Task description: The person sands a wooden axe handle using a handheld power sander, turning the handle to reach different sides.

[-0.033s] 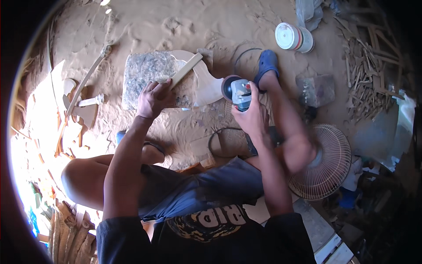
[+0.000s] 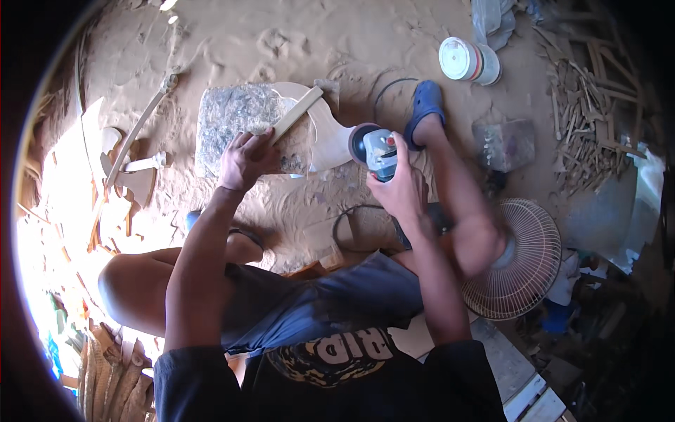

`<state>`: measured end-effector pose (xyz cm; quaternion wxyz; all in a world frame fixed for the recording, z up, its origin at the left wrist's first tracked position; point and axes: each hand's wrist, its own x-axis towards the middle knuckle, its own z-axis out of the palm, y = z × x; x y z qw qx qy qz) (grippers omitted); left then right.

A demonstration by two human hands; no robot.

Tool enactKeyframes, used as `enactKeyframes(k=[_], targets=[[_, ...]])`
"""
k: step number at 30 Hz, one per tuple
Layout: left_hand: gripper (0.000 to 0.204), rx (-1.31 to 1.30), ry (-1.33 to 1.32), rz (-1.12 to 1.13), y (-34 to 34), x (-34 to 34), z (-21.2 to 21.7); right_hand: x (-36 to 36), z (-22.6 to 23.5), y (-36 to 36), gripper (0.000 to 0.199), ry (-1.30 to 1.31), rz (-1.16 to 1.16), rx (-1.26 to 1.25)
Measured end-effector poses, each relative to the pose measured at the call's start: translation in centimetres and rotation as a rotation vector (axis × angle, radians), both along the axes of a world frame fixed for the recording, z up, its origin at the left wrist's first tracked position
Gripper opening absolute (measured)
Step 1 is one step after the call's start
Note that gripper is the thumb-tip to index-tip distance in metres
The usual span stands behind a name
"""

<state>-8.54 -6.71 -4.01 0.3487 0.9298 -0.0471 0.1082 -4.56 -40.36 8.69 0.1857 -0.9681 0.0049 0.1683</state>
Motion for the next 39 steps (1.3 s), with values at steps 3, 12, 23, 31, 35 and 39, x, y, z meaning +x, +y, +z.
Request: enactKeyframes(k=[3, 12, 23, 31, 35, 39], targets=[[0.048, 0.003, -0.077, -0.019, 0.1, 0.1, -0.1, 0.8, 0.2, 0.1, 0.091, 0.001, -0.016, -0.018], [0.048, 0.021, -0.029, -0.009, 0.0, 0.0, 0.3, 1.2, -1.3, 1.3, 0.090, -0.108, 0.056, 0.078], [0.050, 0.018, 0.037, 0.002, 0.4, 0.0, 0.0, -0.7, -0.1, 5.5, 0.093, 0.003, 0.228, 0.103], [0.045, -0.027, 0.021, 0.025, 0.0, -0.1, 0.3, 3.1, 0.5, 4.6, 0.087, -0.005, -0.052, -0.013], [0.046, -0.012, 0.045, 0.021, -0.1, 0.0, 0.0, -0.7, -0.3, 5.0, 0.092, -0.093, 0.201, 0.134], [0.047, 0.025, 0.008, -0.007, 0.1, -0.2, 0.1, -1.8, 0.4, 5.0, 0.093, 0.157, 0.183, 0.060]])
